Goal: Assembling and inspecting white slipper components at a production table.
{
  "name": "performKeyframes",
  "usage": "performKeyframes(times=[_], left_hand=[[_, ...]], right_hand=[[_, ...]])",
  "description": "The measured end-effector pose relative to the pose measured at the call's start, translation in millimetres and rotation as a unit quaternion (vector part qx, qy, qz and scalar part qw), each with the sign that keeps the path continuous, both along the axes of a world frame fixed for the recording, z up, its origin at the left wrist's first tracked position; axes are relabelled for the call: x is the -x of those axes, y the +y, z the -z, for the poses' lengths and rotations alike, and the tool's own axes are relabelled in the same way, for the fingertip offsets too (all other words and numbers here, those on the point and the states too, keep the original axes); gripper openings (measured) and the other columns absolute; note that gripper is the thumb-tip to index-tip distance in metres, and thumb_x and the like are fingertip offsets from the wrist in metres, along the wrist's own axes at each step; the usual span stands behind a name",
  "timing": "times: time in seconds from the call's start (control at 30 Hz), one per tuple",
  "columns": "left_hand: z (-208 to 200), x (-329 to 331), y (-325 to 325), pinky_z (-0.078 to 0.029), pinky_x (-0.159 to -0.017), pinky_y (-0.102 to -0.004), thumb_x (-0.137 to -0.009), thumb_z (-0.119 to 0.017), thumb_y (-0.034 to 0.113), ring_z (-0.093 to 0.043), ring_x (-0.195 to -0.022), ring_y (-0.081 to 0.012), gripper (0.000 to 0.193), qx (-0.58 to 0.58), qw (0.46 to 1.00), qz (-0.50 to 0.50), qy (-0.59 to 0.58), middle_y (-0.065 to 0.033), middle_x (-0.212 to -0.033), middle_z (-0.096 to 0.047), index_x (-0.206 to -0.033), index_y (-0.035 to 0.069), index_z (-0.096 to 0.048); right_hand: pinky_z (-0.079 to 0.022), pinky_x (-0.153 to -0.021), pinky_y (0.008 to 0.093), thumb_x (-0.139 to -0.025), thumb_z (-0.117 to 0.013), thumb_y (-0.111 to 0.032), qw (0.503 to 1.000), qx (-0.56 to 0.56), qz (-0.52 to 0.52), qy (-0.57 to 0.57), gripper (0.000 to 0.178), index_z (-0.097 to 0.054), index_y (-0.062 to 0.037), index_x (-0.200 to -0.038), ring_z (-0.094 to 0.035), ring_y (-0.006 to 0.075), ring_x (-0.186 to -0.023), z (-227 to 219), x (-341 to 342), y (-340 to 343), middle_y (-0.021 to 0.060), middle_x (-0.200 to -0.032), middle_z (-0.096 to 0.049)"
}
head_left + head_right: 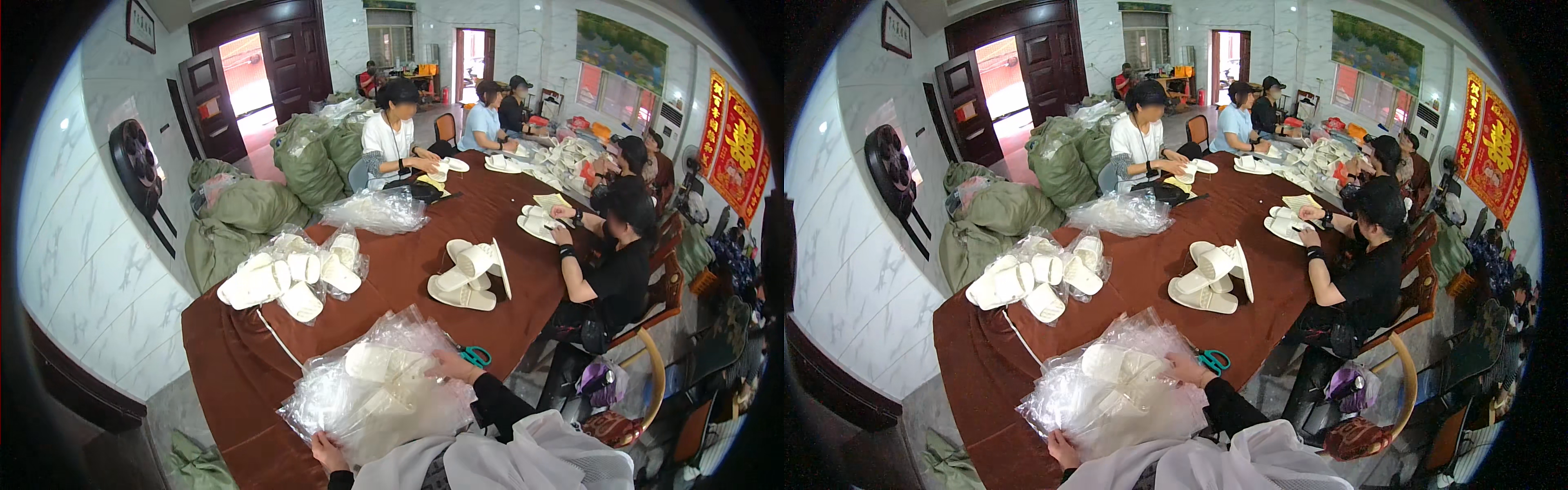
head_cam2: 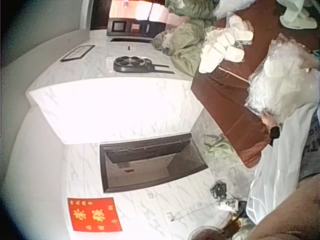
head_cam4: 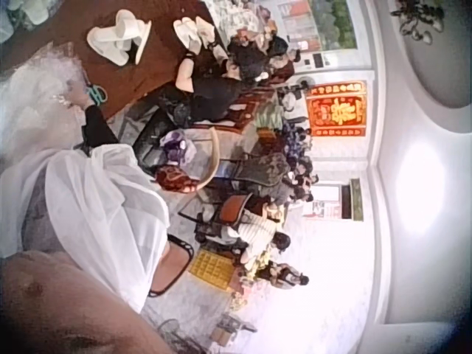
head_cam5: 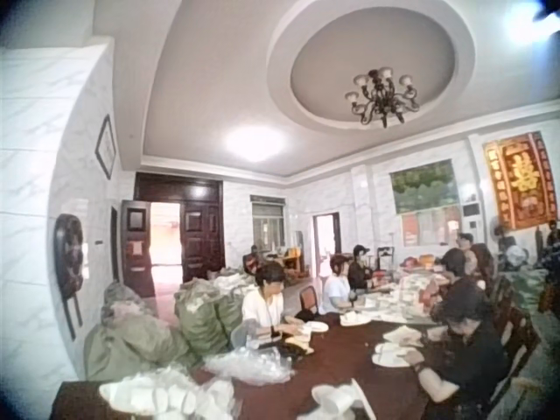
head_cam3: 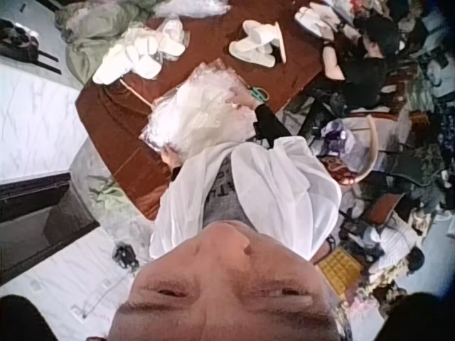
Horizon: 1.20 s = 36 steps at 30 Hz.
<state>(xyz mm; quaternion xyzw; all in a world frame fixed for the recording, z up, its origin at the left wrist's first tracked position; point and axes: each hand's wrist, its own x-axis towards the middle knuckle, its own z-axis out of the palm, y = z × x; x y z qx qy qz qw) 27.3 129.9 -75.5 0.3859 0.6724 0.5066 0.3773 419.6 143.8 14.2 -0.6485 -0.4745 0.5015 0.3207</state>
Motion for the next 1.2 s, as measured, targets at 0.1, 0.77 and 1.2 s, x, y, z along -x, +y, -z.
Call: performKeyframes(times=[0.1,0.77,1.2], left_hand=[[19.7,19.5,7.5,-0.039,-0.04,-0.0261,-0.1,-0.048,0.021,-0.048,-0.048,-0.0104,0.026,-0.023,1.0,0.004,-0.011,-0.0039,-0.064,-0.055,-0.088,0.001,-0.06],[-34.4,-21.7,-7.3,-0.009,-0.116,-0.0545,-0.092,-0.056,0.032,-0.018,-0.146,-0.03,0.067,-0.022,0.835,0.258,0.485,-0.0134,-0.158,-0.02,-0.15,0.011,-0.029],[-33.2,-30.8,-2.9,-0.014,-0.113,-0.0574,-0.1,-0.037,0.043,-0.016,-0.147,-0.0303,0.062,0.024,0.793,0.287,0.537,-0.0128,-0.159,-0.016,-0.152,0.012,-0.024]], right_hand=[[-0.055,-0.052,0.0322,-0.08,-0.076,-0.025,0.998,-0.046,-0.017,-0.026,0.055,-0.052,0.0038,-0.12,-0.063,0.0178,-0.064,8.2,1.9,1.3,0.0102,-0.081,-0.06],[-0.048,-0.069,0.0318,-0.083,-0.07,-0.021,0.926,-0.132,0.348,-0.06,0.029,-0.058,0.0006,-0.098,-0.059,0.0144,-0.078,-17.5,-75.7,-16.2,0.0073,-0.083,-0.061],[-0.052,-0.046,0.0308,-0.085,-0.07,-0.029,0.994,-0.022,0.104,-0.012,0.043,-0.054,0.0009,-0.112,-0.065,0.0162,-0.066,-39.8,-5.7,-39.9,0.0108,-0.09,-0.063]])
